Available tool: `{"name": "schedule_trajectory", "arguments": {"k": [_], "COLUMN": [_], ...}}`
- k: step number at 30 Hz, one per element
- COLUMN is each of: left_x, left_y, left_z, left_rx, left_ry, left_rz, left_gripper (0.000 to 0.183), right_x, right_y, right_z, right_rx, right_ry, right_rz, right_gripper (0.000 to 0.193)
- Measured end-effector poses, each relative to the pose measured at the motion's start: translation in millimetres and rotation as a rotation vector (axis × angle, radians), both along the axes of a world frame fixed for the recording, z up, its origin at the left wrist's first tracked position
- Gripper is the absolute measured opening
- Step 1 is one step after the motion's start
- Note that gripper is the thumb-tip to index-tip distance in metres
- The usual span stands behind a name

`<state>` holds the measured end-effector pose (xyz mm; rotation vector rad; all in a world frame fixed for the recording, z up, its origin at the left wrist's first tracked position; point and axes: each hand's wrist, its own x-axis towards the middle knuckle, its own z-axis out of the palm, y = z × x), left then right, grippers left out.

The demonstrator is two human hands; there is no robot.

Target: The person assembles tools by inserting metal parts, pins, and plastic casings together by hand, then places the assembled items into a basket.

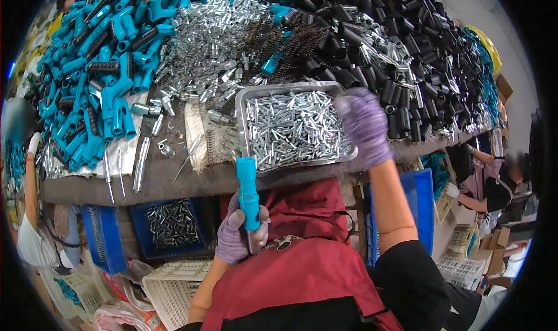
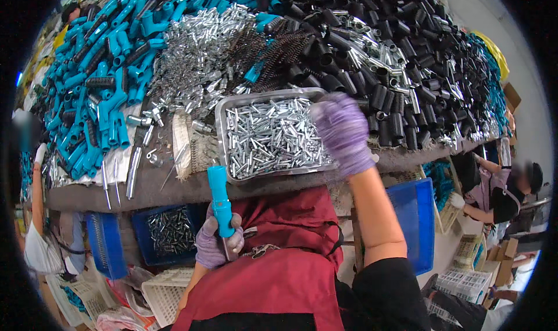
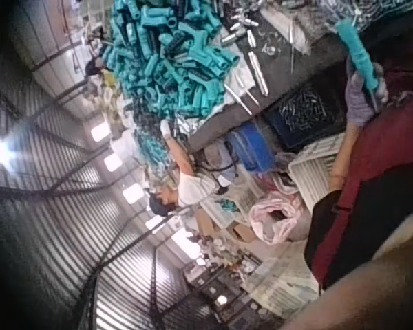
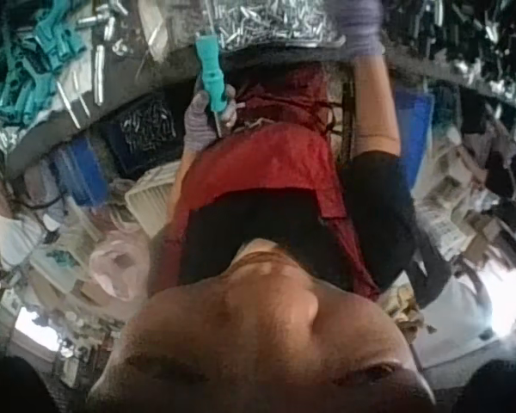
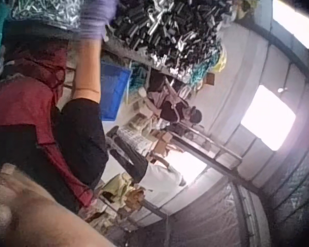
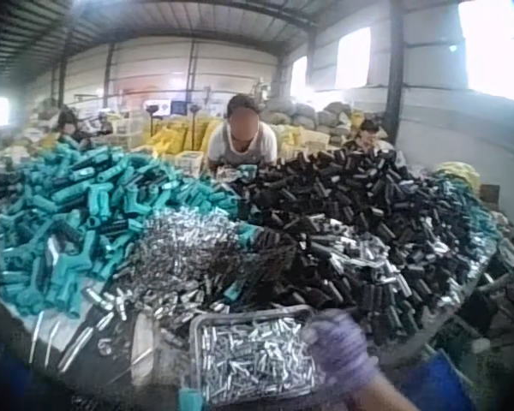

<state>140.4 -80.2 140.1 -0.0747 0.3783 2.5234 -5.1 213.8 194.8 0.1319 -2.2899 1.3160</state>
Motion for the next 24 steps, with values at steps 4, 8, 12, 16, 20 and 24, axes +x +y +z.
{"name": "schedule_trajectory", "arguments": {"k": [4,8,12,16,20,24], "left_x": [-5.1,-8.4,-6.2,-5.0,-9.0,-10.4], "left_y": [4.3,13.2,16.9,16.2,17.9,18.7], "left_z": [0.6,8.5,15.5,11.4,14.8,14.5], "left_rx": [-0.028,-0.08,-0.112,-0.137,-0.161,-0.17], "left_ry": [-0.005,-0.024,-0.012,-0.046,-0.044,-0.045], "left_rz": [-0.005,-0.047,-0.033,-0.043,-0.082,-0.096], "left_gripper": [0.049,0.05,0.05,0.049,0.052,0.052], "right_x": [-6.9,-27.3,-28.7,3.2,12.7,13.9], "right_y": [51.0,59.6,62.6,25.2,10.1,-3.3], "right_z": [20.0,9.8,4.0,46.7,50.2,49.4], "right_rx": [1.089,1.174,0.156,-0.69,-0.897,-1.001], "right_ry": [-0.021,-0.204,-0.006,-0.305,-0.3,-0.391], "right_rz": [-0.266,-0.187,-0.132,-0.03,0.166,0.181], "right_gripper": [0.035,0.045,0.037,0.021,0.025,0.026]}}
